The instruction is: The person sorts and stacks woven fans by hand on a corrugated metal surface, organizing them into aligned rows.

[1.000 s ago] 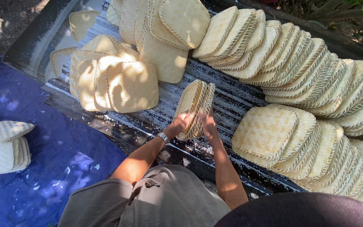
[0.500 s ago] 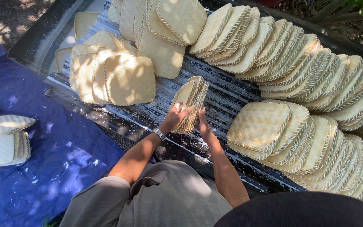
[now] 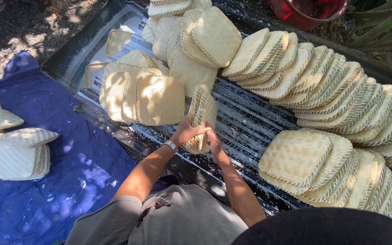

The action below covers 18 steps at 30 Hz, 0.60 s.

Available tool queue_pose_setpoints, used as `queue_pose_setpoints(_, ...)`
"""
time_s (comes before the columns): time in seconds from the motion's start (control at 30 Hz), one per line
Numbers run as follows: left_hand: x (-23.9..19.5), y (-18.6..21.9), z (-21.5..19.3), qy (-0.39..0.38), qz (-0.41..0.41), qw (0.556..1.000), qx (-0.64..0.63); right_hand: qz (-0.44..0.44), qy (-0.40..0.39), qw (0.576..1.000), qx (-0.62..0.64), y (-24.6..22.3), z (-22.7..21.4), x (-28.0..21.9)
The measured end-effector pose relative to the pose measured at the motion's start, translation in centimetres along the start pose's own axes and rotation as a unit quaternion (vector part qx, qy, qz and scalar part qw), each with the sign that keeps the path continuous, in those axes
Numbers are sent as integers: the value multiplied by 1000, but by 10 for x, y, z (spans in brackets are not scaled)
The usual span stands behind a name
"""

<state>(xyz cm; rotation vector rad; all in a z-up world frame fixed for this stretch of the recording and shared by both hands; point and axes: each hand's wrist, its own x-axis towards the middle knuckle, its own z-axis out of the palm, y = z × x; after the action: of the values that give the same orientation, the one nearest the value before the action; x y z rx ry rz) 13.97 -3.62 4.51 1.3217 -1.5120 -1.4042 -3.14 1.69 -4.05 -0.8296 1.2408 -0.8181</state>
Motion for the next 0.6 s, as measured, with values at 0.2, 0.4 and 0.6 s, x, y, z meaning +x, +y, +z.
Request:
queue_pose_setpoints(0.2,9,-51,-34,1,-146,973,-179,-202,-69,976,-47,13,10,17)
queue_pose_setpoints(0.4,-15,-78,-95,-29,-188,917,-350,-130,152,959,-203,4,-14,-13)
queue_pose_setpoints(0.6,-17,-62,-116,-79,-180,895,-400,-93,98,991,-7,-6,-45,-70)
